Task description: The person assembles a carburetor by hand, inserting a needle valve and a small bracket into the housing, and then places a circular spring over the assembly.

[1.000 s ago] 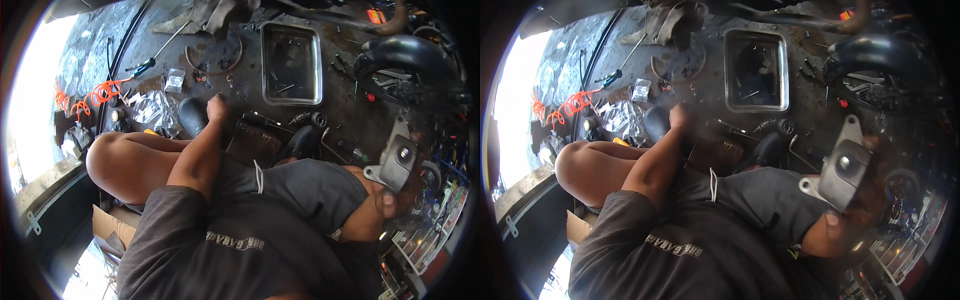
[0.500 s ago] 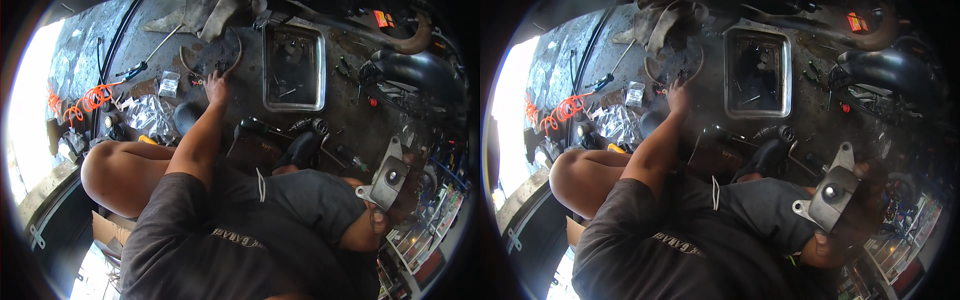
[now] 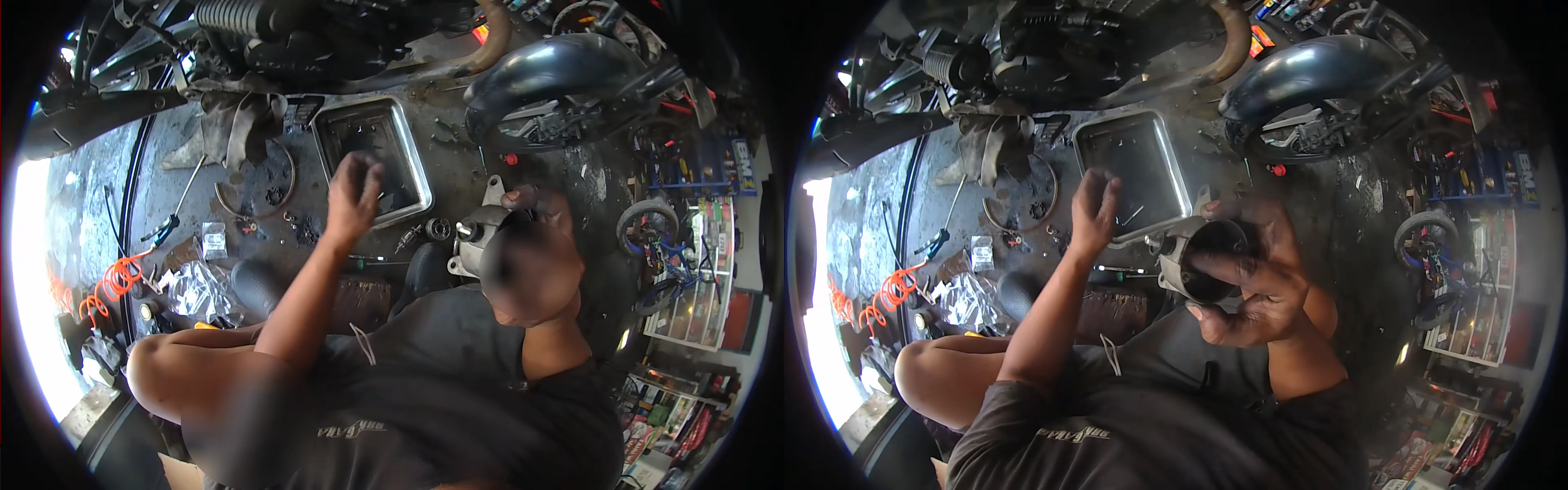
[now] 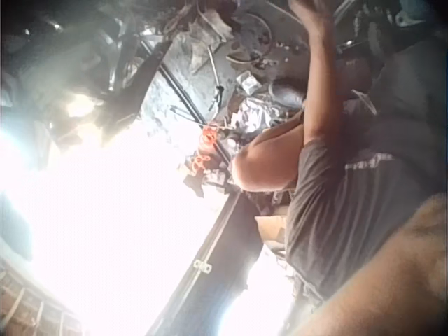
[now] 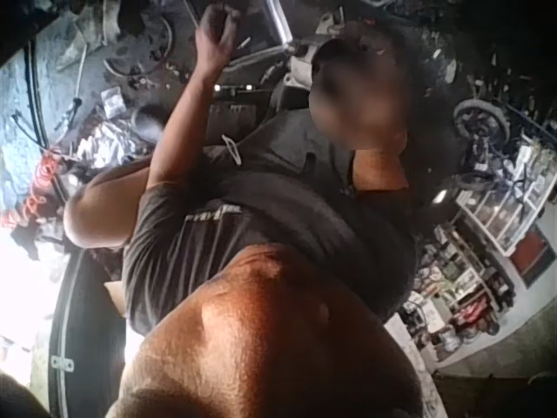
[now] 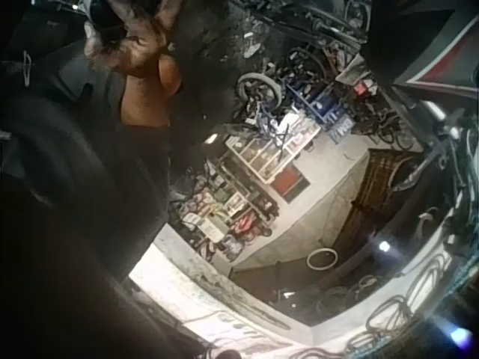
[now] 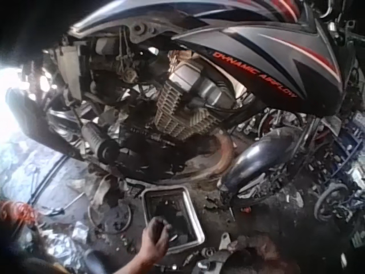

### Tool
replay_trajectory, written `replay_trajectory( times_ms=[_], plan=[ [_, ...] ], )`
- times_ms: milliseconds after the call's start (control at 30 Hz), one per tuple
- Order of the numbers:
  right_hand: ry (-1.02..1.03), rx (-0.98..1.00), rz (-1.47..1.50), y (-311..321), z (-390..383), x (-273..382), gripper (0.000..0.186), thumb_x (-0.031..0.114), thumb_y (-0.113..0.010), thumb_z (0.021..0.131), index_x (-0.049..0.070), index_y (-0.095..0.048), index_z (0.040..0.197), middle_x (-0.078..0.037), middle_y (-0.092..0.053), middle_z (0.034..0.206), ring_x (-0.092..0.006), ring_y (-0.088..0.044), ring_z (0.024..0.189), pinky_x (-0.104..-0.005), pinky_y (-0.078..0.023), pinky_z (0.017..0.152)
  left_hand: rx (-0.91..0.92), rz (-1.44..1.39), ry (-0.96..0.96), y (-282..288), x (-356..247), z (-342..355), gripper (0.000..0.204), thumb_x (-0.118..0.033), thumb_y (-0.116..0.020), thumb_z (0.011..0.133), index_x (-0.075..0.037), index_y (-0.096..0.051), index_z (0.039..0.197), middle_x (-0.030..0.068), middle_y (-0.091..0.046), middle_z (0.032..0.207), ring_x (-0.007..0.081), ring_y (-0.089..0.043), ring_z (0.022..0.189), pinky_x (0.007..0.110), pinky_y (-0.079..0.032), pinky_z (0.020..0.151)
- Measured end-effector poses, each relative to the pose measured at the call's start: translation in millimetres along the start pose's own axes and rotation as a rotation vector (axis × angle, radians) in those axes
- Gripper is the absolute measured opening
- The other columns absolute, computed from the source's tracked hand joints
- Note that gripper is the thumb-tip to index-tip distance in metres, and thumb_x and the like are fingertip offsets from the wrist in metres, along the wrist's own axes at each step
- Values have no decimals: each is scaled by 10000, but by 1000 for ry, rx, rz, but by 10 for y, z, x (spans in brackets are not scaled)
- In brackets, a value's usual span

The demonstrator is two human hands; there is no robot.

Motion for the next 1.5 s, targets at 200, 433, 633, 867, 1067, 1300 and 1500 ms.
replay_trajectory(
  times_ms=[200,433,633,867,1067,1300,1500],
  plan=[
    [19,-75,-162,28,-19,89,434,114,-816,664,8,-740,1077,-236,-522,1252,-326,-618,1095,-403,-559,881,253,-799,-86,-44,-1426,-27,90,-14,-637,955,-5,-557,994,83,-631,1009,96,-579,875,251,-488,782],
    [60,-100,-202,58,-36,181,444,112,-811,656,39,-737,1088,-209,-535,1222,-313,-620,1061,-386,-568,855,238,-699,-205,47,-1649,-67,137,44,-720,861,29,-605,935,151,-654,1059,149,-625,934,284,-510,828],
    [86,-91,-245,51,-62,223,436,113,-812,641,54,-744,1068,-189,-538,1217,-314,-607,1066,-388,-568,840,324,-596,-160,94,-1639,-64,158,77,-761,800,37,-661,916,146,-694,1012,174,-663,941,308,-533,834],
    [130,-26,-242,-5,-83,260,426,99,-809,613,58,-755,1033,-179,-538,1232,-314,-594,1063,-389,-566,829,583,-381,-196,262,-1816,47,153,26,-823,745,1,-740,871,83,-728,932,169,-699,877,314,-562,781],
    [111,-1,-179,-35,-47,236,414,97,-808,616,50,-757,1024,-195,-531,1244,-318,-599,1082,-384,-573,838,568,-433,-76,255,-1822,13,181,-7,-844,725,0,-753,882,85,-720,896,178,-699,845,296,-544,755],
    [120,-7,-154,-48,-35,218,414,94,-802,625,44,-757,1034,-196,-533,1240,-312,-609,1077,-384,-581,830,587,-338,-196,302,-1859,50,172,-23,-800,762,17,-745,920,123,-722,905,195,-690,805,300,-524,718],
    [99,5,-159,-87,-46,170,419,95,-802,626,52,-758,1041,-194,-539,1243,-314,-612,1066,-380,-582,823,553,-171,-338,351,-1952,61,163,9,-776,747,2,-741,907,87,-711,832,208,-697,797,306,-546,708]
  ],
)
Point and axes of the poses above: each hand's wrist, its own z-axis towards the middle knuckle, its own y-axis out of the back of the hand, x = y × z, the point moved 6 cm from there along z, towards the middle knuckle
